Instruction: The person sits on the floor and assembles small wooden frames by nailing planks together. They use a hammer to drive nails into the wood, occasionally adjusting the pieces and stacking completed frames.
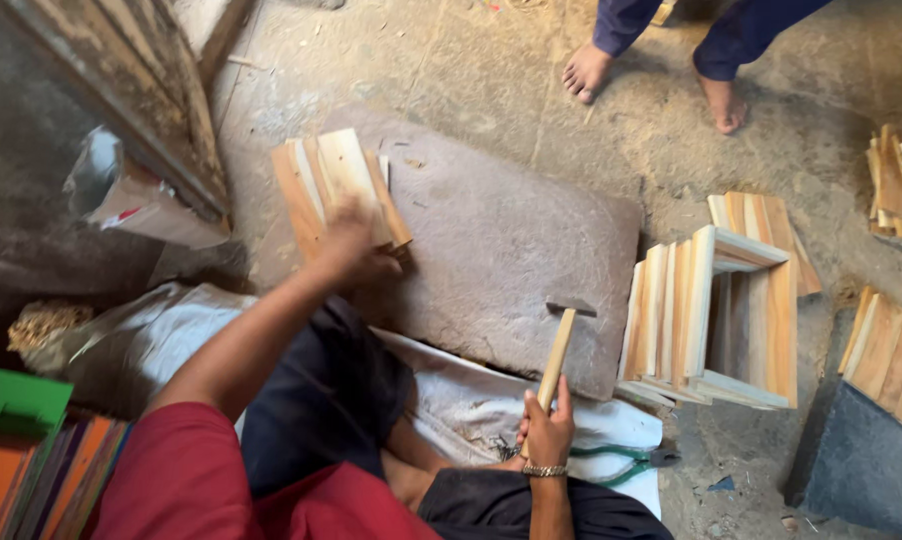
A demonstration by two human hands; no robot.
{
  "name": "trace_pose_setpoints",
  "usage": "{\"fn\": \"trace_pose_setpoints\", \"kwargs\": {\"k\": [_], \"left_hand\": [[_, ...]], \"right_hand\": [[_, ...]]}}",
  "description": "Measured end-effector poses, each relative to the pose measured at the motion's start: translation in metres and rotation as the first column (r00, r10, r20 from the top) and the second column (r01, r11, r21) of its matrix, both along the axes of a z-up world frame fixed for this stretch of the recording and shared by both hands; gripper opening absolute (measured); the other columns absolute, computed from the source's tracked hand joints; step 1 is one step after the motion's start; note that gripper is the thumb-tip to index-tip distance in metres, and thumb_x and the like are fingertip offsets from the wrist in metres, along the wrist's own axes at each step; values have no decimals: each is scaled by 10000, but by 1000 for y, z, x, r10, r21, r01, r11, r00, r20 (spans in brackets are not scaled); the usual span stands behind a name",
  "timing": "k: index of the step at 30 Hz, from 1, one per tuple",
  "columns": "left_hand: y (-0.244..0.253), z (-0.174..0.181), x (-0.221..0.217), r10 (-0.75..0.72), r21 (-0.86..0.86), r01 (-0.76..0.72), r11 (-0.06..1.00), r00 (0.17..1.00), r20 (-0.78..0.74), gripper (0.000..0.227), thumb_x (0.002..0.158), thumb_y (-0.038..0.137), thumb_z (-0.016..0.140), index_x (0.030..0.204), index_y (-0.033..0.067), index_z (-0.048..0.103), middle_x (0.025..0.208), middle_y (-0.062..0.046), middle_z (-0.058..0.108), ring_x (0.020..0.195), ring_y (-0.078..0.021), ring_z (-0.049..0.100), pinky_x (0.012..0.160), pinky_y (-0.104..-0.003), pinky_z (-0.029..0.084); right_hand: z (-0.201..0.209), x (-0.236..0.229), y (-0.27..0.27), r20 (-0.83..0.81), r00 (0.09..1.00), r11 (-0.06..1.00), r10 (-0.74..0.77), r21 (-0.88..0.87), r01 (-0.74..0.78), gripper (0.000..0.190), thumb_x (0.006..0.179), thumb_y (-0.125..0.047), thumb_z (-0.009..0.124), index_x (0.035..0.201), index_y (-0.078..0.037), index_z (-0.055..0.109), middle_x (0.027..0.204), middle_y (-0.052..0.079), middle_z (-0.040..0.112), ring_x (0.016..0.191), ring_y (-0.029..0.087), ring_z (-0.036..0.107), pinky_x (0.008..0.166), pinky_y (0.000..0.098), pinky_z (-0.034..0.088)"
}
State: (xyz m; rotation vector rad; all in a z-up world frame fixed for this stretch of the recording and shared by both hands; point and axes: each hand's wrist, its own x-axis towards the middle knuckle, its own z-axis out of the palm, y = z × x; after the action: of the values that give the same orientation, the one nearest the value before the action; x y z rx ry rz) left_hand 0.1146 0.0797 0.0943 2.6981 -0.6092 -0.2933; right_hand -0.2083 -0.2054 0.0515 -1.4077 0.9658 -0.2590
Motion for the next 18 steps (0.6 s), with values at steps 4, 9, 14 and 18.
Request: {"fn": "trace_pose_setpoints", "kwargs": {"k": [4,9,14,18], "left_hand": [[53,-25,26,551,-156,-564,811,825,-122,1284,633,626,933,1474,-44,232,1535,-391,202,1424,-545,183,1136,-569,226],[59,-63,35,686,-318,-782,536,623,-376,1201,568,555,957,1404,-45,337,1469,-298,439,1390,-454,415,1158,-498,367],[53,-78,26,703,-398,-840,369,532,-472,1033,527,418,963,1317,-11,456,1369,-239,594,1287,-388,598,1086,-440,500],[57,-90,33,809,-500,-796,341,519,-275,882,498,339,1060,1137,14,546,1248,-262,536,1147,-435,548,969,-472,493]], "right_hand": [[6,4,5,54,997,997,55,-54,-52,810,904,-100,689,1612,-160,300,644,15,546,436,88,477,341,268,401],[4,3,17,55,998,999,40,-23,-39,788,906,-80,673,1610,-162,330,668,4,544,458,77,482,356,257,398],[-2,-4,16,14,998,998,58,-15,-58,712,922,-109,654,1583,-149,392,668,24,544,449,96,492,357,280,422],[-16,-3,13,-115,988,988,105,-100,-116,773,915,-125,666,1593,-150,295,754,68,612,486,135,554,376,316,466]]}}
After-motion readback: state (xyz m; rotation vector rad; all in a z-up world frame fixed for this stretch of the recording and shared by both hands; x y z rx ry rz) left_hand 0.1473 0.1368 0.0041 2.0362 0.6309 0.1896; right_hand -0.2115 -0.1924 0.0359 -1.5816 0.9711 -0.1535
